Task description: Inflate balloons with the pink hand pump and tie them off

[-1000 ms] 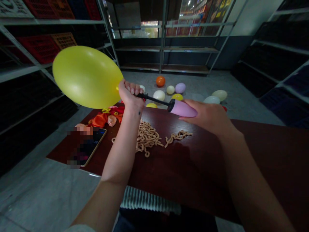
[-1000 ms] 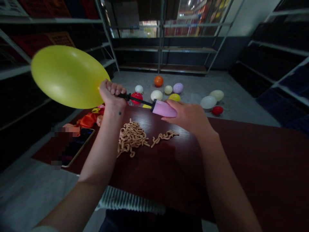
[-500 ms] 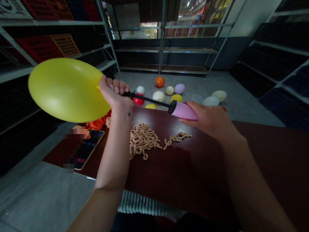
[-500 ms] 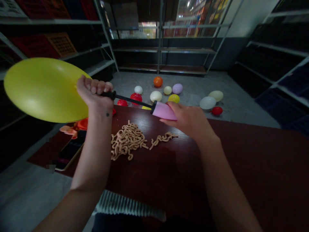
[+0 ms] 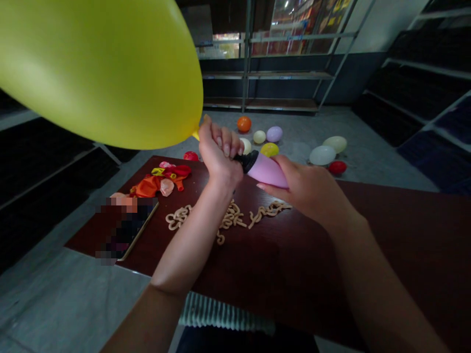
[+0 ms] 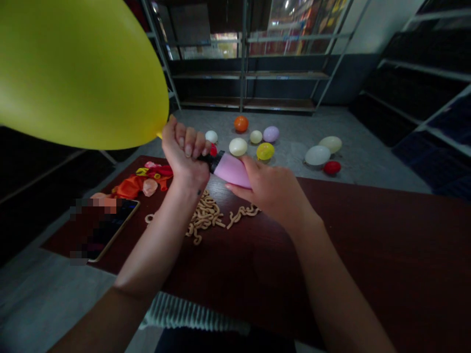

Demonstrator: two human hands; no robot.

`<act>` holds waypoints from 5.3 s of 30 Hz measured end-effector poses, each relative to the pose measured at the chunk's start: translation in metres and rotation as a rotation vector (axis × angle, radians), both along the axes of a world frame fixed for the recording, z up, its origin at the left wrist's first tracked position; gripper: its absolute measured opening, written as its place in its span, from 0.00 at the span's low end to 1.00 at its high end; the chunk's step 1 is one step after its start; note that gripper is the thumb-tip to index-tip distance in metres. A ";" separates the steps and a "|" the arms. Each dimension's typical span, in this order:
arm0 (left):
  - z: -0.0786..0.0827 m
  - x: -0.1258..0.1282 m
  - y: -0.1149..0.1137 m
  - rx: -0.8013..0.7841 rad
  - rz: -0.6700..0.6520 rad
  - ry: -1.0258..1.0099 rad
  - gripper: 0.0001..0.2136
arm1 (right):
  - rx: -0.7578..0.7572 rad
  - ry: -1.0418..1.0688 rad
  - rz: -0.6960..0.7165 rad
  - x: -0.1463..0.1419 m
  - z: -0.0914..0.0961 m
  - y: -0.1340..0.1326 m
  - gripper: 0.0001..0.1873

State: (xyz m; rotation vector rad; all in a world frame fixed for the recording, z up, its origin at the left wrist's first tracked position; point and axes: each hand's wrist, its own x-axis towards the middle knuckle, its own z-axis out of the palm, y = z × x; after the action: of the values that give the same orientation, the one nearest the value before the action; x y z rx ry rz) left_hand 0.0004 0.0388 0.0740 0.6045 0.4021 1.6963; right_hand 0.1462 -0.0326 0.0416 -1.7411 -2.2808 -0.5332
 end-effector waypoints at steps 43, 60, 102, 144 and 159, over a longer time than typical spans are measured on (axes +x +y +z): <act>-0.032 -0.032 0.053 -0.190 0.098 -0.283 0.22 | -0.102 -0.065 -0.043 0.031 -0.005 0.017 0.31; -0.060 0.007 0.050 -0.240 0.013 -0.172 0.22 | -0.168 0.165 0.070 0.008 -0.031 0.026 0.28; -0.025 0.011 0.012 -0.142 0.077 -0.048 0.23 | -0.055 0.031 0.013 0.003 -0.006 0.007 0.24; -0.012 -0.039 0.044 -0.095 0.188 -0.217 0.22 | 0.040 -0.035 -0.028 0.035 -0.006 0.013 0.34; -0.025 0.008 0.019 -0.088 0.016 -0.111 0.24 | 0.055 0.012 0.023 0.005 -0.011 0.011 0.20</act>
State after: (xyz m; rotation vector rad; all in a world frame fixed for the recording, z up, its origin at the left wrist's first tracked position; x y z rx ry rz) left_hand 0.0079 0.0577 0.0487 0.4421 0.4011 1.7098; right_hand 0.1509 -0.0214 0.0305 -1.6854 -2.2538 -0.5741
